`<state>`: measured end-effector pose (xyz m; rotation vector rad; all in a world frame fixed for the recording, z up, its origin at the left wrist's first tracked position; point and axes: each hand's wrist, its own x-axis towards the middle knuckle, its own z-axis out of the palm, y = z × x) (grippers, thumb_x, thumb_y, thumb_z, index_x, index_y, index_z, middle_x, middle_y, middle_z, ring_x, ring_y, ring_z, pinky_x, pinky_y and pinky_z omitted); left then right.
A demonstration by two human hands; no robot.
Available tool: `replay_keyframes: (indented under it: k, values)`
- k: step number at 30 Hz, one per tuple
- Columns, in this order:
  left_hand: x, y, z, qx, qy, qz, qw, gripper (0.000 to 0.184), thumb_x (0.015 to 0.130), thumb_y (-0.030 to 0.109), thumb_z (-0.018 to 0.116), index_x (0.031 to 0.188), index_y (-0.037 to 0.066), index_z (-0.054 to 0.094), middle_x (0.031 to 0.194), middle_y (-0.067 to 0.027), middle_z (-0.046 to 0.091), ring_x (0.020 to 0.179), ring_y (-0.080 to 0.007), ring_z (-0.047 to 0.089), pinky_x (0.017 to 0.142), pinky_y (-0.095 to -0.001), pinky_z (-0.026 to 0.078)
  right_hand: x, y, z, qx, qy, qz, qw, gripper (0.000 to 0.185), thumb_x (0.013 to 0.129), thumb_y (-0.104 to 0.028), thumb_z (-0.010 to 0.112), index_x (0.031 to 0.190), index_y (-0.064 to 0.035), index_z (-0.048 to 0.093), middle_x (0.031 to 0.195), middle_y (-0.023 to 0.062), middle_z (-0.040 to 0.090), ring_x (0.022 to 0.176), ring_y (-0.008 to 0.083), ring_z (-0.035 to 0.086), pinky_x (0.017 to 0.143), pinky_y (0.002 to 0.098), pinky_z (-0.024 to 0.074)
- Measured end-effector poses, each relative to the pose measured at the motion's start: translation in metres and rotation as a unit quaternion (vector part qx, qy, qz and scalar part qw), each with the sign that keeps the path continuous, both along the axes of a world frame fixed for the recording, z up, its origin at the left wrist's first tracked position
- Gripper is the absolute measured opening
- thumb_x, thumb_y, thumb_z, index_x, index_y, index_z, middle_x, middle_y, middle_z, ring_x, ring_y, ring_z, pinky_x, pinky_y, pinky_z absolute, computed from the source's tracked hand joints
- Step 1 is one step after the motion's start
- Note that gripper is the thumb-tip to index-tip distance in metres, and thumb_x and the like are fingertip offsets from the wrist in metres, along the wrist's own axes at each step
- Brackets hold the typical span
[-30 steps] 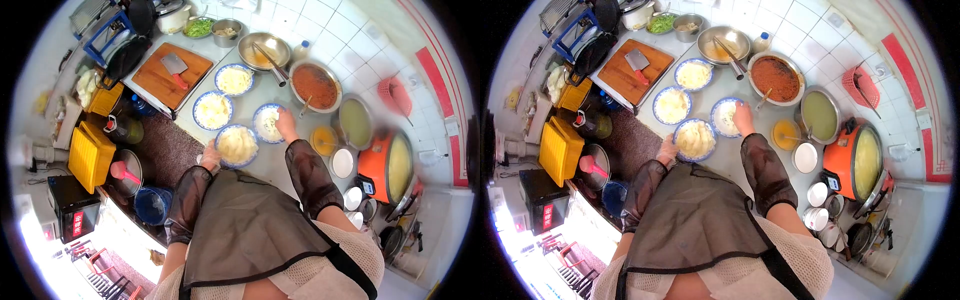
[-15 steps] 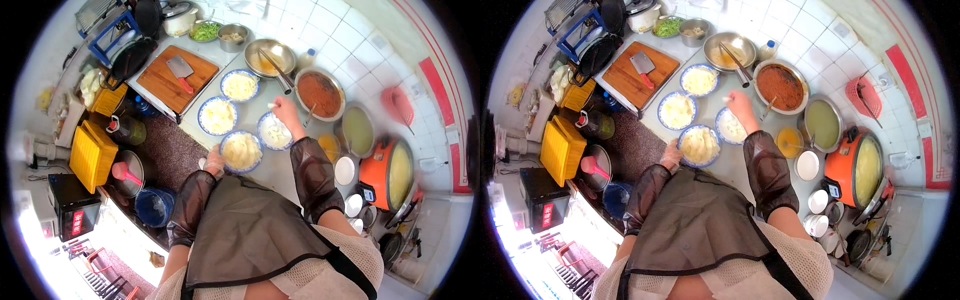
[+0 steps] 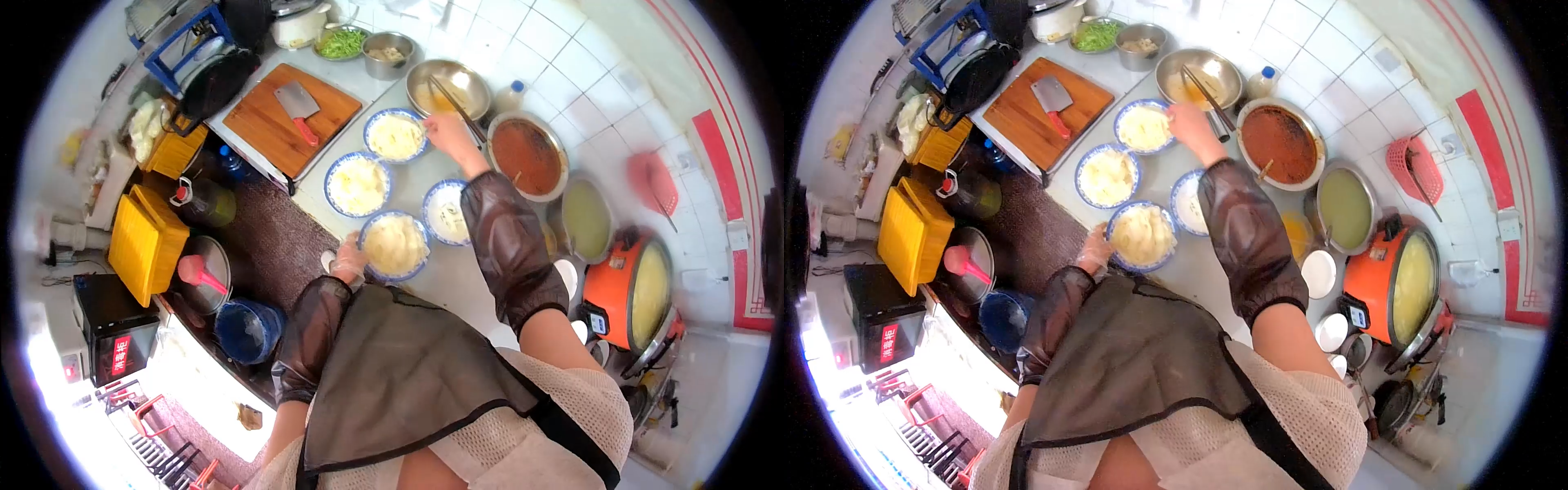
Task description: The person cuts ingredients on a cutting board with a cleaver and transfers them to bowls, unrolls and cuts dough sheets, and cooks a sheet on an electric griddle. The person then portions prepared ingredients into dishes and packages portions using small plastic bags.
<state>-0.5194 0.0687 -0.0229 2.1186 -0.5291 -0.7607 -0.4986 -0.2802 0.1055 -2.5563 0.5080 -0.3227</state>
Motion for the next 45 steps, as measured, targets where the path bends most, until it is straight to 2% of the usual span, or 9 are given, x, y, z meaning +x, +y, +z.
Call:
replay_keyframes:
  k: [4, 14, 17, 23, 26, 29, 34, 38, 45]
  values:
    - [0.000, 0.002, -0.005, -0.088, 0.038, -0.018, 0.995, 0.056, 0.075, 0.014, 0.073, 0.121, -0.007, 0.049, 0.106, -0.0180, 0.064, 0.097, -0.0230, 0.061, 0.084, -0.0318, 0.049, -0.098, 0.018, -0.033, -0.048, 0.194, 0.004, 0.980, 0.021, 0.071, -0.011, 0.063, 0.091, -0.0058, 0.067, 0.090, 0.0170, 0.067, 0.082, 0.0346, 0.063, 0.075, 0.0392, 0.0499]
    - [0.000, -0.004, 0.012, -0.034, 0.055, -0.014, 0.998, 0.052, 0.075, 0.011, 0.070, 0.120, -0.007, 0.050, 0.108, -0.0174, 0.063, 0.098, -0.0213, 0.060, 0.085, -0.0305, 0.048, -0.150, 0.058, -0.115, -0.118, 0.135, -0.083, 0.980, 0.024, 0.071, -0.012, 0.062, 0.095, -0.0113, 0.066, 0.087, 0.0180, 0.063, 0.086, 0.0356, 0.061, 0.073, 0.0448, 0.0503]
    - [0.004, 0.002, -0.024, -0.056, 0.044, -0.011, 0.997, 0.053, 0.075, 0.011, 0.070, 0.121, -0.006, 0.049, 0.110, -0.0173, 0.063, 0.100, -0.0208, 0.060, 0.086, -0.0306, 0.048, -0.147, 0.038, -0.084, -0.053, 0.156, -0.066, 0.984, 0.019, 0.072, -0.011, 0.059, 0.090, -0.0113, 0.067, 0.084, 0.0171, 0.064, 0.084, 0.0352, 0.062, 0.073, 0.0442, 0.0499]
    - [-0.009, -0.006, 0.045, -0.057, 0.061, -0.022, 0.996, 0.054, 0.075, 0.011, 0.071, 0.122, -0.004, 0.049, 0.108, -0.0165, 0.063, 0.099, -0.0237, 0.060, 0.086, -0.0320, 0.048, -0.147, 0.035, -0.030, -0.085, 0.098, -0.077, 0.989, 0.015, 0.074, -0.010, 0.056, 0.084, -0.0096, 0.067, 0.081, 0.0170, 0.065, 0.078, 0.0359, 0.062, 0.070, 0.0453, 0.0486]
    - [0.005, 0.003, -0.030, -0.087, 0.045, -0.030, 0.995, 0.054, 0.075, 0.014, 0.071, 0.122, -0.003, 0.049, 0.106, -0.0170, 0.064, 0.098, -0.0244, 0.061, 0.086, -0.0334, 0.048, -0.138, 0.038, -0.012, -0.091, 0.064, -0.091, 0.990, 0.015, 0.074, -0.010, 0.055, 0.084, -0.0090, 0.067, 0.080, 0.0166, 0.065, 0.077, 0.0361, 0.062, 0.069, 0.0454, 0.0484]
    - [-0.008, -0.001, 0.051, -0.065, 0.049, -0.025, 0.996, 0.054, 0.076, 0.016, 0.070, 0.122, -0.003, 0.049, 0.105, -0.0182, 0.064, 0.097, -0.0248, 0.061, 0.085, -0.0336, 0.048, -0.115, 0.059, 0.010, -0.057, 0.048, -0.067, 0.995, 0.014, 0.075, -0.012, 0.057, 0.084, -0.0067, 0.066, 0.080, 0.0170, 0.065, 0.076, 0.0362, 0.062, 0.068, 0.0444, 0.0483]
    - [-0.003, -0.001, 0.023, -0.027, 0.004, -0.019, 0.999, 0.057, 0.075, 0.017, 0.071, 0.123, -0.002, 0.048, 0.105, -0.0205, 0.063, 0.098, -0.0268, 0.062, 0.084, -0.0341, 0.049, -0.048, 0.098, 0.012, 0.136, -0.055, 0.061, 0.987, 0.020, 0.073, -0.017, 0.061, 0.086, -0.0030, 0.064, 0.080, 0.0187, 0.064, 0.075, 0.0377, 0.061, 0.066, 0.0435, 0.0483]
    - [-0.002, 0.004, 0.002, 0.006, -0.063, 0.011, 0.998, 0.060, 0.072, 0.014, 0.073, 0.124, -0.003, 0.048, 0.106, -0.0206, 0.063, 0.098, -0.0281, 0.062, 0.082, -0.0344, 0.049, -0.046, 0.089, 0.012, 0.125, -0.038, 0.055, 0.990, 0.020, 0.073, -0.015, 0.058, 0.088, -0.0034, 0.065, 0.080, 0.0189, 0.064, 0.075, 0.0376, 0.061, 0.068, 0.0437, 0.0489]
    - [0.003, 0.002, -0.008, -0.001, -0.018, 0.001, 1.000, 0.065, 0.071, 0.013, 0.075, 0.126, -0.005, 0.045, 0.113, -0.0210, 0.060, 0.100, -0.0283, 0.061, 0.085, -0.0351, 0.049, -0.146, 0.053, -0.063, -0.098, 0.278, 0.038, 0.955, 0.020, 0.073, -0.011, 0.054, 0.086, -0.0007, 0.066, 0.084, 0.0203, 0.065, 0.081, 0.0377, 0.063, 0.073, 0.0458, 0.0494]
